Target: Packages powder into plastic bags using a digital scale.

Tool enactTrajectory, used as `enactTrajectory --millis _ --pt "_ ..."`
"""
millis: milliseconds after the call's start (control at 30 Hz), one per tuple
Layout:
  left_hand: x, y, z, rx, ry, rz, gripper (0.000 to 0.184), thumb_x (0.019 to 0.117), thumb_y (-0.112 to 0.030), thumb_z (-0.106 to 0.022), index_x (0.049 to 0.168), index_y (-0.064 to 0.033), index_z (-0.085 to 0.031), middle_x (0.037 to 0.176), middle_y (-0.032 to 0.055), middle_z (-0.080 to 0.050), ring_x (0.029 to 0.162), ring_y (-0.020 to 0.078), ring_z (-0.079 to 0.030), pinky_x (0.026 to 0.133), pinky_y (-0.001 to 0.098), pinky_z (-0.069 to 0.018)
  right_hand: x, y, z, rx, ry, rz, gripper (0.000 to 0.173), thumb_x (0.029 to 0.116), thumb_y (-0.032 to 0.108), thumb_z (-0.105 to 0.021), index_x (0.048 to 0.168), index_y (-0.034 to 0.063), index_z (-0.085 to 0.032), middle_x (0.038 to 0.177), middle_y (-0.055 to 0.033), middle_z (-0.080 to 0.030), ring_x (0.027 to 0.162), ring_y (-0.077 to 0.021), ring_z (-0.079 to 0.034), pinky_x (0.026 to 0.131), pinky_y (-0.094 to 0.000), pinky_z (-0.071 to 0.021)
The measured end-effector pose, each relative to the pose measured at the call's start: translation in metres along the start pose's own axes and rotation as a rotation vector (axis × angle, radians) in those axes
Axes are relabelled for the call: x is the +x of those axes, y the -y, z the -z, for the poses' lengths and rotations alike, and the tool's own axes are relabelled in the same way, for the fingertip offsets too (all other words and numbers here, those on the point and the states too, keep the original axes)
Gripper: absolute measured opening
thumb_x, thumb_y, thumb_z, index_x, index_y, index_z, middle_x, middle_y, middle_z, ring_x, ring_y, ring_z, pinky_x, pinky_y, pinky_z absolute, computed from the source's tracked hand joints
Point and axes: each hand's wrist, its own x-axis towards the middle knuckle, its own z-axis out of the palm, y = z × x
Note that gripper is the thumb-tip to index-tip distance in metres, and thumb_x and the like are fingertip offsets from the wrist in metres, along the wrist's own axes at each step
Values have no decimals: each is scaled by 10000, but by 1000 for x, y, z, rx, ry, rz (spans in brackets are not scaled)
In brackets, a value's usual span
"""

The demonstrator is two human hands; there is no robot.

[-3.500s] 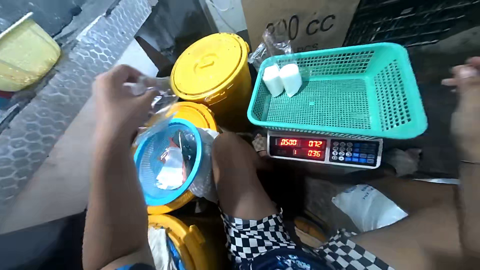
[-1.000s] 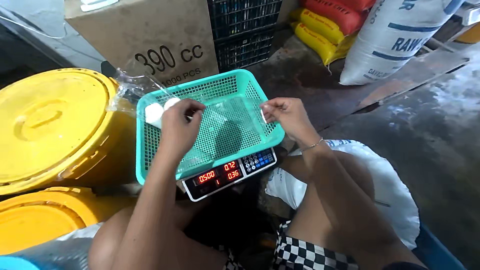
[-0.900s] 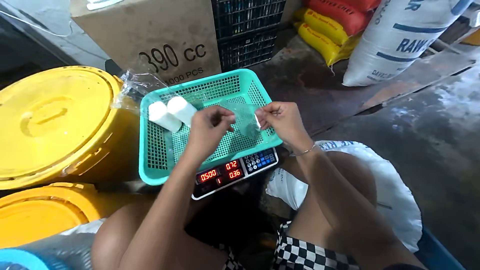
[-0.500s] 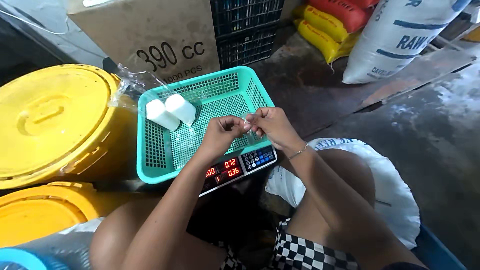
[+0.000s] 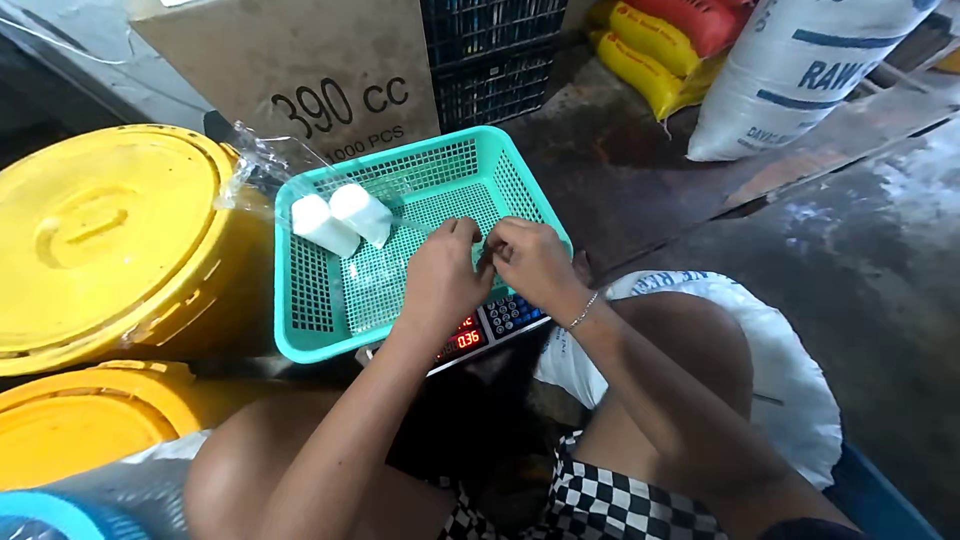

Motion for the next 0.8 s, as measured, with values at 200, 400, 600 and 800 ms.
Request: enactTrajectory --millis 200,400,600,800 --pt "1 -3 11 125 -55 247 126 902 9 -683 1025 35 -678 1038 233 -656 900 422 -678 710 592 -553 3 5 13 -75 -7 -187 66 844 -49 -715 908 -46 -697 910 -184 -685 742 -301 -678 660 -453 -573" --pt "13 22 -1 -862 -79 423 42 941 17 -693 982 16 -701 831 32 -719 731 76 -700 752 243 -608 9 -7 22 628 -52 -565 246 921 -54 -694 1162 -49 -647 923 -100 -707 740 -109 -699 713 -258 -609" --pt "15 35 2 -1642 170 555 236 1102 -148 -376 1075 -165 -610 862 -43 -669 814 70 -666 809 247 -569 19 -21 34 1439 36 -912 218 1096 33 -336 1188 102 -521 873 21 -672 803 -76 -700 815 -239 -595" --pt "14 30 -5 -803 -28 336 282 864 28 -734 1089 -40 -579 655 -50 -518 546 20 -490 563 193 -460 9 -12 23 1215 177 -679 104 1042 68 -444 1111 104 -513 760 41 -572 693 -52 -594 752 -258 -557"
